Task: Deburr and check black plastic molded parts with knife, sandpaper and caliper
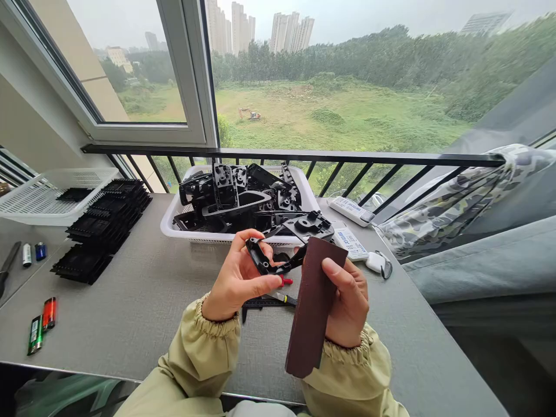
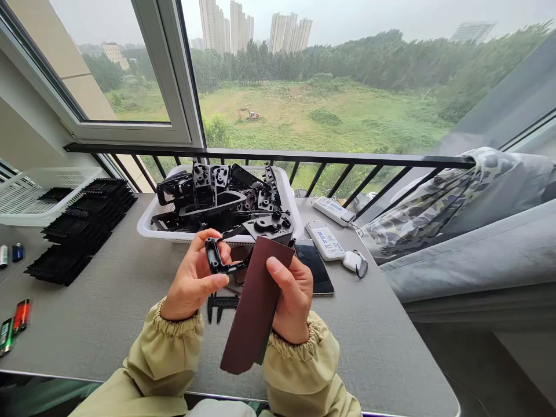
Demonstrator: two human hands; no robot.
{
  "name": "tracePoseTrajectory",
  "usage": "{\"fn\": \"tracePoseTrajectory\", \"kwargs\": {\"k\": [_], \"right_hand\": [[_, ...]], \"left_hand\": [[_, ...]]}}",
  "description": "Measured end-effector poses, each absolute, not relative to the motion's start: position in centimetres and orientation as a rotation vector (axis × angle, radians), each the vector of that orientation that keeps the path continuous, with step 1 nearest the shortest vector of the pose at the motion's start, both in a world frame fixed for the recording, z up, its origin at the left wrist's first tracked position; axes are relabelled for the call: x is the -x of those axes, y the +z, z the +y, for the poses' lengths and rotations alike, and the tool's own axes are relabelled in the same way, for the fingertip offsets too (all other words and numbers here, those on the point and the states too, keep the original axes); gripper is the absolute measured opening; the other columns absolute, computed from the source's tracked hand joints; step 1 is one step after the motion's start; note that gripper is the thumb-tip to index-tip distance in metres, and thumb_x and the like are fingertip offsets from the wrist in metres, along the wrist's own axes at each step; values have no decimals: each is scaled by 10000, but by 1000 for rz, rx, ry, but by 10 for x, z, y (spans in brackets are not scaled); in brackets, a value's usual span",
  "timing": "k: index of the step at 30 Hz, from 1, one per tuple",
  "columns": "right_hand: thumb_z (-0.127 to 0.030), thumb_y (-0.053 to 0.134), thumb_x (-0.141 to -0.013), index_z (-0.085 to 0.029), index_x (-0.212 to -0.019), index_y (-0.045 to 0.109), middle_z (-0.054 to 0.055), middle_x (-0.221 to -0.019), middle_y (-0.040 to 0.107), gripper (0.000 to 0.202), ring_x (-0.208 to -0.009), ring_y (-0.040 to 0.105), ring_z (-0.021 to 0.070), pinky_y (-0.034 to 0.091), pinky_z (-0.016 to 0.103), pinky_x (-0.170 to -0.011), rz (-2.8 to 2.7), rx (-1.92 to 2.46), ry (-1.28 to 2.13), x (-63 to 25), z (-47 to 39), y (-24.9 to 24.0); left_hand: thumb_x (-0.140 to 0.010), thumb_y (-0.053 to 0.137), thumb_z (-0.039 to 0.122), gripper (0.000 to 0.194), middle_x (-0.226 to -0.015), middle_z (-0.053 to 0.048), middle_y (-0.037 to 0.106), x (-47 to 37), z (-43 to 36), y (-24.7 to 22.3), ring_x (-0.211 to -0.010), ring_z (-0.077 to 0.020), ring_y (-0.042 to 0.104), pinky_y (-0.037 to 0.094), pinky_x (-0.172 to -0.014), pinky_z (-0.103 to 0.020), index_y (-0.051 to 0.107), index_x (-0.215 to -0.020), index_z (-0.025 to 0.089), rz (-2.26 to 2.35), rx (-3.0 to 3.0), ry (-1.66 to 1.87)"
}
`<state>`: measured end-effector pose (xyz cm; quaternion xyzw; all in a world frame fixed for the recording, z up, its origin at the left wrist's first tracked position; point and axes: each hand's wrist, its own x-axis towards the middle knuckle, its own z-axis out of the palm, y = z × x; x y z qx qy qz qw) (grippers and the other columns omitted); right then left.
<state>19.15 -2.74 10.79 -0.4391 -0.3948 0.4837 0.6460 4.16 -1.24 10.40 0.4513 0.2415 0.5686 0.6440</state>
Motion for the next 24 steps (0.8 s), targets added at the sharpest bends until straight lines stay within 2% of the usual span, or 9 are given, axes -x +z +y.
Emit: {"fn": "tracePoseTrajectory", "kwargs": {"k": [5,10,13,16,21,24], "right_hand": [[-451,656,-757,-213,-810,699,37,-604,657,248,-404,547,156,411,266,-341,-872,966,1067,-189,-28,101],[-414,754,-693,-213,-802,751,31,-656,691,229,-509,592,173,487,290,-452,-899,950,1107,-186,-30,99],[-408,751,-715,-225,-825,762,27,-686,695,214,-549,589,164,486,275,-479,-958,931,1106,-188,-31,98],[-414,728,-748,-226,-829,758,23,-687,675,207,-554,573,154,471,260,-473,-1052,912,1141,-191,-29,97],[-405,648,-818,-183,-811,738,39,-704,658,240,-601,568,164,485,267,-506,-1288,985,1126,-191,-27,104],[-358,618,-839,-182,-857,741,39,-747,676,216,-626,582,163,492,261,-532,-1403,1000,1083,-190,-27,112]], "left_hand": [[-749,737,277,480,-837,17,633,-45,-12,102,-707,-106,602,553,-714,-281,469,-1148,280,608,-1058,1348],[-858,617,352,229,-877,-22,695,-48,-12,97,-838,-146,661,569,-743,-292,569,-1051,239,712,-1046,1462],[-837,649,340,166,-861,-27,713,-49,-12,96,-770,-140,665,568,-685,-268,610,-943,217,768,-1089,1459],[-800,695,335,173,-827,-24,718,-49,-11,96,-723,-136,664,561,-624,-244,608,-873,205,806,-1078,1487],[-890,536,462,286,-824,-37,708,-48,-10,96,-817,-156,687,578,-648,-245,648,-915,200,769,-1017,1530],[-891,530,469,304,-834,-36,708,-48,-12,98,-832,-156,683,573,-676,-244,661,-925,197,828,-1042,1548]]}}
